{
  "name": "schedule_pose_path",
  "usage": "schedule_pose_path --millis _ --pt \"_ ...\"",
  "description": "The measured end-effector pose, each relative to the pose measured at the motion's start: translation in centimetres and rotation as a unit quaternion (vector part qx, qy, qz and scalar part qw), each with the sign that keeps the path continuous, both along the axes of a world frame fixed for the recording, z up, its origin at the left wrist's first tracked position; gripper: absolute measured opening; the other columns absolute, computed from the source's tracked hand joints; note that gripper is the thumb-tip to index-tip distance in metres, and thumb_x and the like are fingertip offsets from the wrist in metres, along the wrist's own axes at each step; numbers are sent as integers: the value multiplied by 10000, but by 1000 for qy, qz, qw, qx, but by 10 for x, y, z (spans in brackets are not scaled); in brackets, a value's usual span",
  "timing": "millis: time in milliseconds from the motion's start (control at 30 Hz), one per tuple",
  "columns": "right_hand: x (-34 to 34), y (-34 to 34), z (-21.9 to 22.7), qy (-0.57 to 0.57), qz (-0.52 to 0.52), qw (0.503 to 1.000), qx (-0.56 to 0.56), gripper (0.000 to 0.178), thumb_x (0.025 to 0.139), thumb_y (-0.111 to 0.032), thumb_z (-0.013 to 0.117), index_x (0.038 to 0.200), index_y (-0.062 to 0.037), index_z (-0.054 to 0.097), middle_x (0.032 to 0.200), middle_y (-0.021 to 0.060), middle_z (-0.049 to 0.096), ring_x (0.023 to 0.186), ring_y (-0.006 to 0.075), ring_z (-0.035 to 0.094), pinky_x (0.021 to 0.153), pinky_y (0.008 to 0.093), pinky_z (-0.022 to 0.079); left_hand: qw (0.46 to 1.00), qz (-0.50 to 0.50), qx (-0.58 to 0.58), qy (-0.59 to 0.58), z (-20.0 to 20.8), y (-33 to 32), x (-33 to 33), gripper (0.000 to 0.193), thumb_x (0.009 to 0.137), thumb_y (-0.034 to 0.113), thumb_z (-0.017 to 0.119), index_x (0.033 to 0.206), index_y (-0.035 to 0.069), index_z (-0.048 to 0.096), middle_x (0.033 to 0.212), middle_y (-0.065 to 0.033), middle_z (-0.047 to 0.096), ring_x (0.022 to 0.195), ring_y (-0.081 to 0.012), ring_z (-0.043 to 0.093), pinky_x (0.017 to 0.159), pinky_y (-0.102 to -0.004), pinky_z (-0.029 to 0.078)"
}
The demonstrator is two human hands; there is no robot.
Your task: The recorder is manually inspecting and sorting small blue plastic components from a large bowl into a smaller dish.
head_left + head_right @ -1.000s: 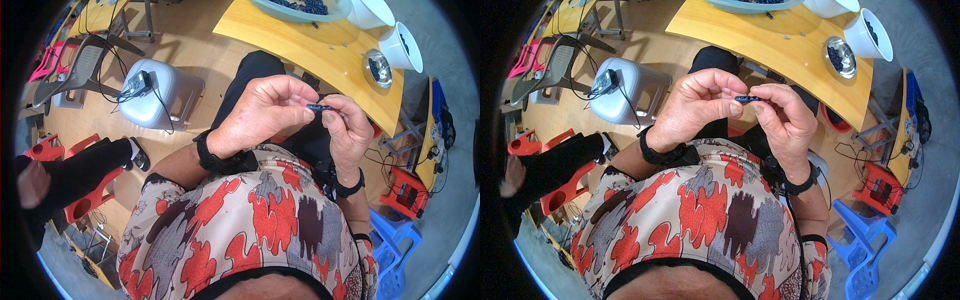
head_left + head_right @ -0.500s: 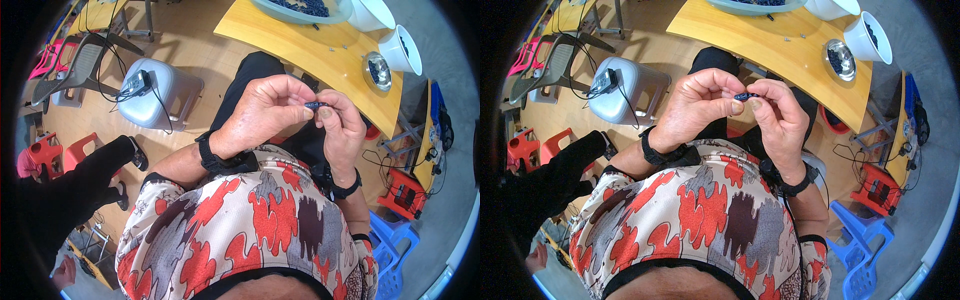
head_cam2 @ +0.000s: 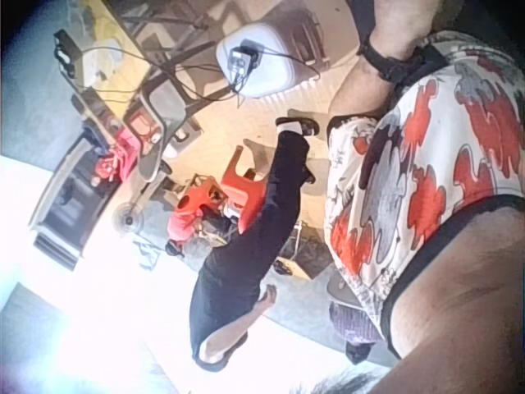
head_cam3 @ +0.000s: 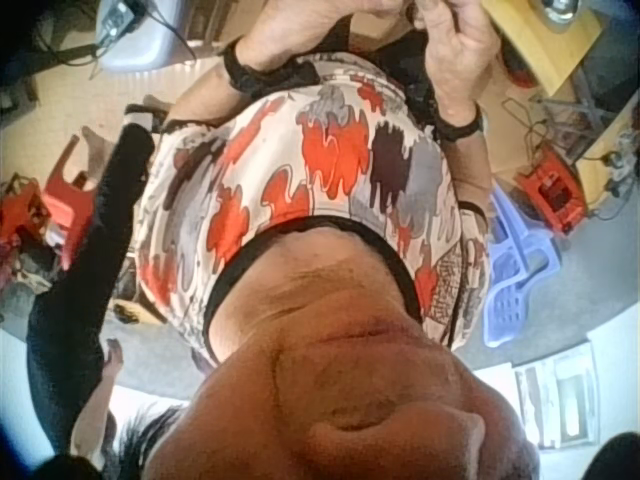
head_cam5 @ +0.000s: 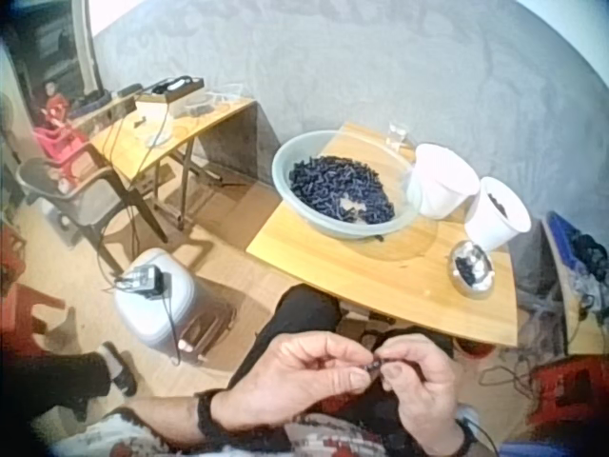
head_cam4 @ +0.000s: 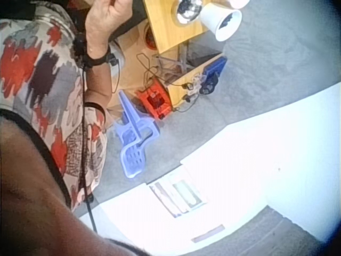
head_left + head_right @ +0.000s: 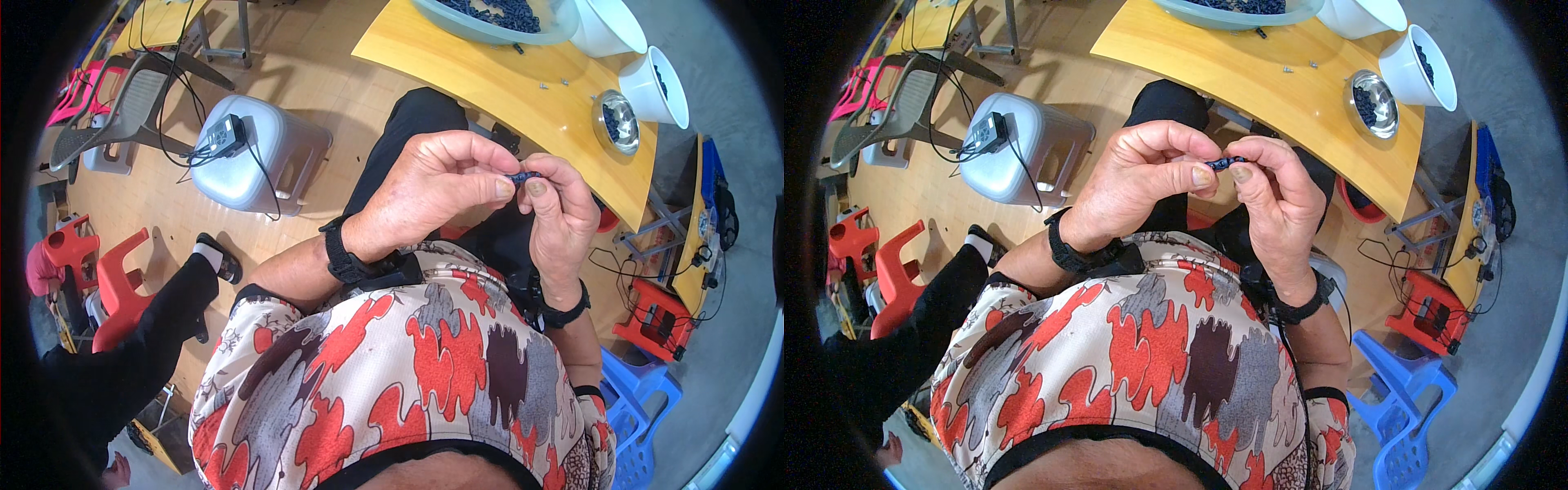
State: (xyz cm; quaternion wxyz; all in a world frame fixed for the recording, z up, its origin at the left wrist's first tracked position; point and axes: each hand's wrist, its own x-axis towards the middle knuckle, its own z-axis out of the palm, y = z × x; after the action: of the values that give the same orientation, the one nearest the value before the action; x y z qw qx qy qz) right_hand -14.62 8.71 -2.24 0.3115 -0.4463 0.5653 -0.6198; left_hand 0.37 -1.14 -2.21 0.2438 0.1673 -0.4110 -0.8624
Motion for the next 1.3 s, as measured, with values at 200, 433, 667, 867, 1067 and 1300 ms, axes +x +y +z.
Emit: schedule_pose_path --millis 200,433,667,867,1067,1300 --pt "-1 -1 3 1 9 1000 5 135 848 -35 619 975 10 615 990 68 599 884 115 540 774 225 432 1000 15 -10 -1 -3 1 -1 197 823 -9 635 1017 8 608 901 -59 660 817 -105 631 752 -235 521" --pt "-5 -1 1 36 18 999 -17 130 853 -31 614 976 10 616 982 68 602 859 110 539 740 218 439 1000 14 -14 -8 -2 1 -1 195 825 -5 634 1018 2 607 880 -65 663 805 -116 637 745 -242 525" --pt "-4 0 2 -4 22 1000 -9 128 865 -42 606 983 8 614 948 34 605 736 54 518 626 176 426 1000 3 7 -9 -4 3 -3 169 840 22 626 1005 -7 610 837 -88 660 734 -132 630 689 -254 527" --pt "-5 1 3 -38 24 999 -5 152 861 -58 620 997 11 616 897 23 617 688 50 513 612 178 429 1000 2 13 -8 -5 4 -5 163 847 22 616 1006 -7 603 825 -86 654 706 -131 622 669 -251 525" --pt "-4 2 1 -34 20 999 -24 152 863 -53 617 999 11 624 893 24 622 669 48 510 595 177 426 1000 5 2 -17 -4 7 -5 149 850 21 612 996 -6 602 817 -80 647 688 -121 614 648 -252 525" --pt "-7 2 1 -71 31 997 -24 164 856 -52 622 1004 19 635 857 28 609 660 55 511 581 180 424 998 16 -26 -57 -2 11 -4 139 845 22 622 980 -10 610 808 -74 649 681 -113 613 632 -243 522"
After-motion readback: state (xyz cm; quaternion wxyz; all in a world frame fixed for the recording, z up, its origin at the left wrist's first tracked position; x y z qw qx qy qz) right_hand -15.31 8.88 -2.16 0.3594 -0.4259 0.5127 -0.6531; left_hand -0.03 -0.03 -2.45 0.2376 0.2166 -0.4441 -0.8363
